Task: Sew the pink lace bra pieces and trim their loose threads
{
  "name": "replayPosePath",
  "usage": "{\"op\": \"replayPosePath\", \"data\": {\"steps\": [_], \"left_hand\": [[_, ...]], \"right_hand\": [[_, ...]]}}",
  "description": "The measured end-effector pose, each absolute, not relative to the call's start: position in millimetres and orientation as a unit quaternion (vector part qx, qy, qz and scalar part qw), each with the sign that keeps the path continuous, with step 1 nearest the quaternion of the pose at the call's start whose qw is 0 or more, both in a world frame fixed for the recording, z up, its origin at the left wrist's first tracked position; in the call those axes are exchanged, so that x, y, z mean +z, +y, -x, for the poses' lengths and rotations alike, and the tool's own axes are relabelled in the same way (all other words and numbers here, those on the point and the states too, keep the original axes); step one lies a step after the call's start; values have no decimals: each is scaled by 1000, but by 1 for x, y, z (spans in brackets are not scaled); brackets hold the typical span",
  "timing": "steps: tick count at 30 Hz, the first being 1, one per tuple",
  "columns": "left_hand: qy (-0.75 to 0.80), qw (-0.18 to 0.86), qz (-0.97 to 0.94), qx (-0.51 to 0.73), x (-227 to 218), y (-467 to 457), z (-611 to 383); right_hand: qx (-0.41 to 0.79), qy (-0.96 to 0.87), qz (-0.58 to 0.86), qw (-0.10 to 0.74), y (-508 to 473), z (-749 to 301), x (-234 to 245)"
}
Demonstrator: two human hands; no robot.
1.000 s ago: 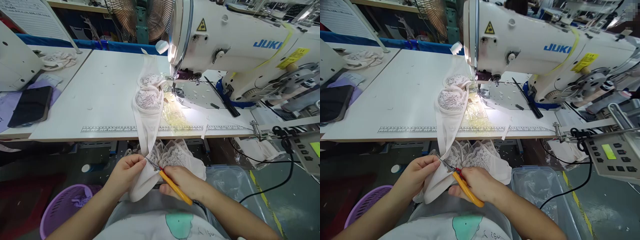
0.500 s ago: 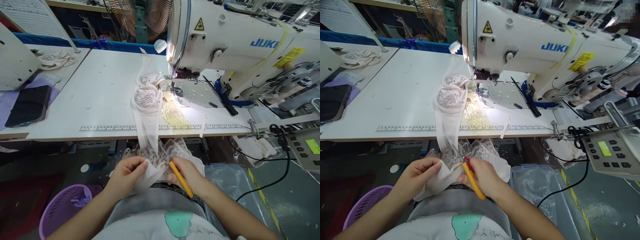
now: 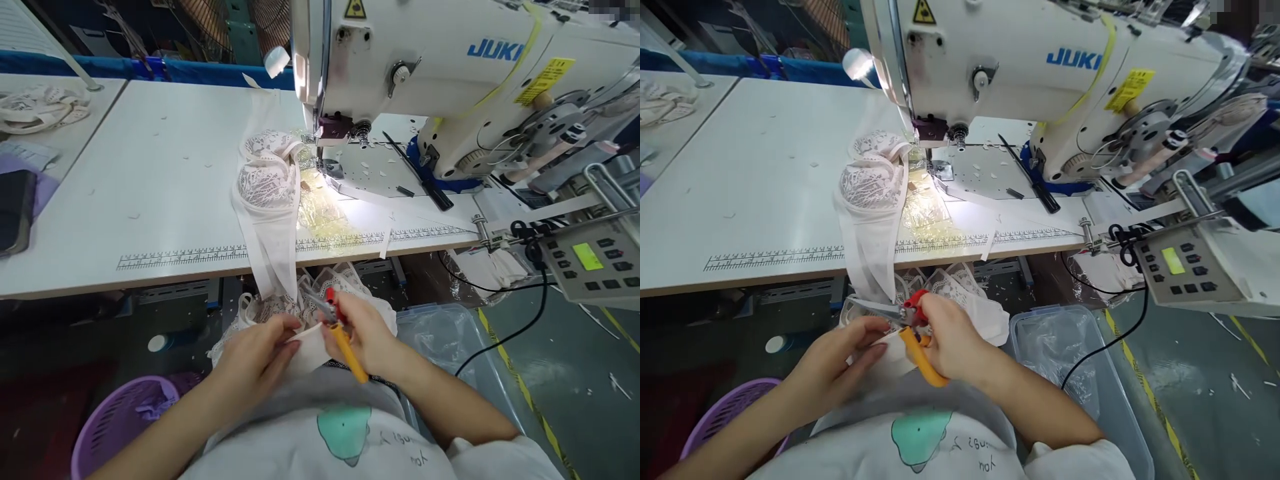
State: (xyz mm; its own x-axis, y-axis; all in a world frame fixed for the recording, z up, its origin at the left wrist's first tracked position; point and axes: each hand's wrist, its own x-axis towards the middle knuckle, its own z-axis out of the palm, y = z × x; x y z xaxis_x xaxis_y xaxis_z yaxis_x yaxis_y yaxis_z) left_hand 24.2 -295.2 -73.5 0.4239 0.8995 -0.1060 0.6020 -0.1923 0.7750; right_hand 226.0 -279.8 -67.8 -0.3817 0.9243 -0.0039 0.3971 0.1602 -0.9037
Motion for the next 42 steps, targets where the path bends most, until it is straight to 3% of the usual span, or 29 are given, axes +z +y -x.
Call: {"op": "replayPosePath", "data": {"steps": [4,11,16,19,23,28,38,42], "left_hand": [[494,282,-811,139,-82,-285,2],[455,230,-857,79,-73,-281,-5],[386,195,-900,48,-62,-279,-33],[357,179,-916,39,-63,-276,-36],[351,168,-921,4,-67,-273,-12],[387,174,-902,77,-66,-275,32],[502,353,-733,293,-63,-283,21],[425,379,-728,382,-72,-286,-12]], "right_hand": [[338,-726,507,318,-281,-259,-72],[172,-744,574,297,-282,-277,-79],[371,-758,474,249,-288,-241,-82],[412,-761,457,208,-289,-223,-88],[464,-724,464,215,-286,-223,-95],[490,-703,459,237,-285,-234,-99],[505,-707,461,181,-298,-247,-94],[459,-712,497,190,-299,-255,-84]]}}
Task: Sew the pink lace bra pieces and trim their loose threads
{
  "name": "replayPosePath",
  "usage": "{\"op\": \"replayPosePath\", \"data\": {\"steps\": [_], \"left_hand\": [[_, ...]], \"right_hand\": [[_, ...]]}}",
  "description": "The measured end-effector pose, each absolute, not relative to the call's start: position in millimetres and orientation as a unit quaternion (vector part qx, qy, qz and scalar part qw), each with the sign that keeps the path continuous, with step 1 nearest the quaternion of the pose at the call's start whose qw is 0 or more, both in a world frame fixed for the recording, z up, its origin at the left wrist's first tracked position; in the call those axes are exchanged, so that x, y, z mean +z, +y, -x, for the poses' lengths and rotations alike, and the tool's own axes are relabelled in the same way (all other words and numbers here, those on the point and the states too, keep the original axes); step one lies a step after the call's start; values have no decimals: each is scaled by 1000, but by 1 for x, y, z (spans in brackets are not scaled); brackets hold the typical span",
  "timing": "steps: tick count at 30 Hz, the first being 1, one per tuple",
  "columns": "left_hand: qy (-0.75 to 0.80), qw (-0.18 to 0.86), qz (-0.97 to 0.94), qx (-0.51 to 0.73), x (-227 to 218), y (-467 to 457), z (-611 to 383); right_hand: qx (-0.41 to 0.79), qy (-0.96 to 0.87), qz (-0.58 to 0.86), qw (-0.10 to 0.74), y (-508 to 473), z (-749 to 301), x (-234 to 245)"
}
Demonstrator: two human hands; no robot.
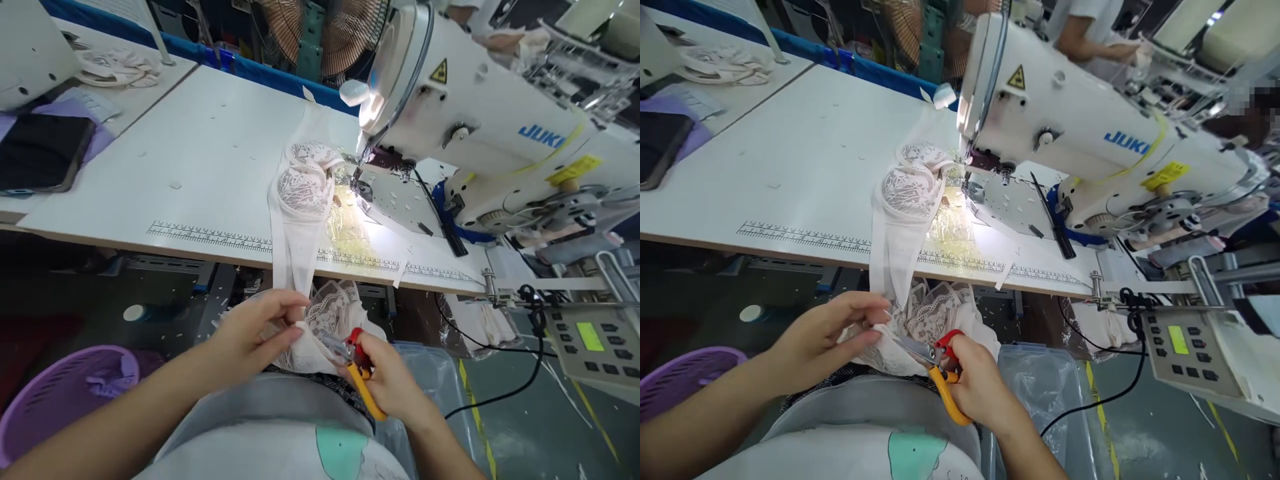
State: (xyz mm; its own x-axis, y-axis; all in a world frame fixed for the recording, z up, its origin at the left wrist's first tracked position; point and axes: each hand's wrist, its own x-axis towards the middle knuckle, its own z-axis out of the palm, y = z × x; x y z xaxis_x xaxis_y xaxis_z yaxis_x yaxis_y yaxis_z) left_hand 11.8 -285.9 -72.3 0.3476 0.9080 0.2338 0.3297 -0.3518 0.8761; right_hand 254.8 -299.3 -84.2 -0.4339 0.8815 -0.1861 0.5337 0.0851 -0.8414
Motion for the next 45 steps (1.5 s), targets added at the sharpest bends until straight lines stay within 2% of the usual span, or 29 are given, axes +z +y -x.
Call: {"op": "replayPosePath", "data": {"steps": [6,11,16,18,21,25,30,33,36,45], "left_hand": [[337,373,-776,380,-67,-282,-46],[348,391,-770,365,-68,-284,-54],[430,387,-736,352,-76,-289,-59],[457,417,-711,336,-75,-289,-63],[452,525,-650,312,-68,-286,-67],[444,619,-581,287,-64,-280,-65],[466,669,-526,243,-68,-274,-57],[488,677,-505,220,-66,-271,-56],[508,673,-497,204,-62,-268,-57],[518,662,-502,204,-65,-266,-56]], "right_hand": [[495,-651,458,348,-294,-248,-69],[499,-651,430,378,-287,-238,-63],[516,-603,408,451,-286,-231,-66],[516,-590,412,465,-287,-227,-68],[501,-593,425,466,-287,-225,-68],[534,-619,414,401,-284,-237,-67],[509,-751,378,183,-283,-263,-66],[456,-797,380,108,-287,-270,-73],[419,-810,403,79,-291,-272,-81],[390,-796,458,70,-292,-271,-82]]}}
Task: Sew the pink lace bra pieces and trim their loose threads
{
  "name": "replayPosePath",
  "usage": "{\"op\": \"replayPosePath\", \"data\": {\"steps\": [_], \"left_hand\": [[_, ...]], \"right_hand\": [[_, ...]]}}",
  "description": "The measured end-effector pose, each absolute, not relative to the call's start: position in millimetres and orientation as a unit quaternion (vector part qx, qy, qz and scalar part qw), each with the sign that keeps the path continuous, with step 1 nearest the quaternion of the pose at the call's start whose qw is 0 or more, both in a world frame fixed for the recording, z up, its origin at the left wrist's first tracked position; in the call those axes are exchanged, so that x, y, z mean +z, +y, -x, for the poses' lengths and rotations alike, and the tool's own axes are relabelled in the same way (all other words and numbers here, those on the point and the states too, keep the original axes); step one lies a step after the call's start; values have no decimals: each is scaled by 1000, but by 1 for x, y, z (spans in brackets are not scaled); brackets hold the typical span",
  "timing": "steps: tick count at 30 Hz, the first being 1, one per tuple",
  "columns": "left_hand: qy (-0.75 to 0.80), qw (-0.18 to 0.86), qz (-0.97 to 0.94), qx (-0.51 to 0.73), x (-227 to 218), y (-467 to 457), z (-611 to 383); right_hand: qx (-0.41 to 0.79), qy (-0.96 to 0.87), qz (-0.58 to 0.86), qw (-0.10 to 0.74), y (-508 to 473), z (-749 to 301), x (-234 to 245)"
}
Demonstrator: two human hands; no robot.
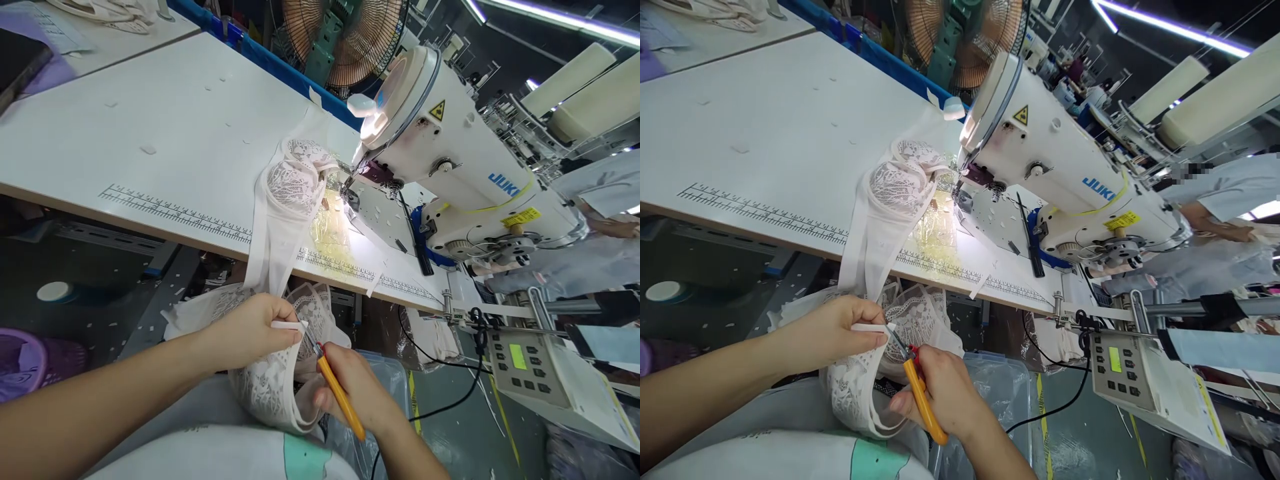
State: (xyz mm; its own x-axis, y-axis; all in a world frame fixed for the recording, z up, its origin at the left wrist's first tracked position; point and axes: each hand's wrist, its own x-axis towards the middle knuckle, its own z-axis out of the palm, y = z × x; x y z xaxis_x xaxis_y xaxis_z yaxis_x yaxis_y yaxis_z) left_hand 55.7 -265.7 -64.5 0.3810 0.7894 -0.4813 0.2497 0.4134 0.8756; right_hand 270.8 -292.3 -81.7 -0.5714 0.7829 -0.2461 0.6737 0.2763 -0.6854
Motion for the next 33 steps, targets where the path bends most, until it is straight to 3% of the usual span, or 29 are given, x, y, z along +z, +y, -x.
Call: {"op": "replayPosePath", "data": {"steps": [12,17,22,26,33], "left_hand": [[515,678,-485,199,-70,-263,-52],[499,652,-492,291,-70,-265,-47],[495,681,-454,291,-67,-268,-40],[478,744,-349,312,-64,-275,-31],[487,751,-246,371,-81,-294,-8]], "right_hand": [[386,-766,482,179,-293,-271,-104],[398,-744,477,246,-298,-264,-84],[255,-854,393,228,-308,-247,-78],[130,-879,358,287,-308,-236,-99],[100,-890,304,326,-298,-220,-134]]}}
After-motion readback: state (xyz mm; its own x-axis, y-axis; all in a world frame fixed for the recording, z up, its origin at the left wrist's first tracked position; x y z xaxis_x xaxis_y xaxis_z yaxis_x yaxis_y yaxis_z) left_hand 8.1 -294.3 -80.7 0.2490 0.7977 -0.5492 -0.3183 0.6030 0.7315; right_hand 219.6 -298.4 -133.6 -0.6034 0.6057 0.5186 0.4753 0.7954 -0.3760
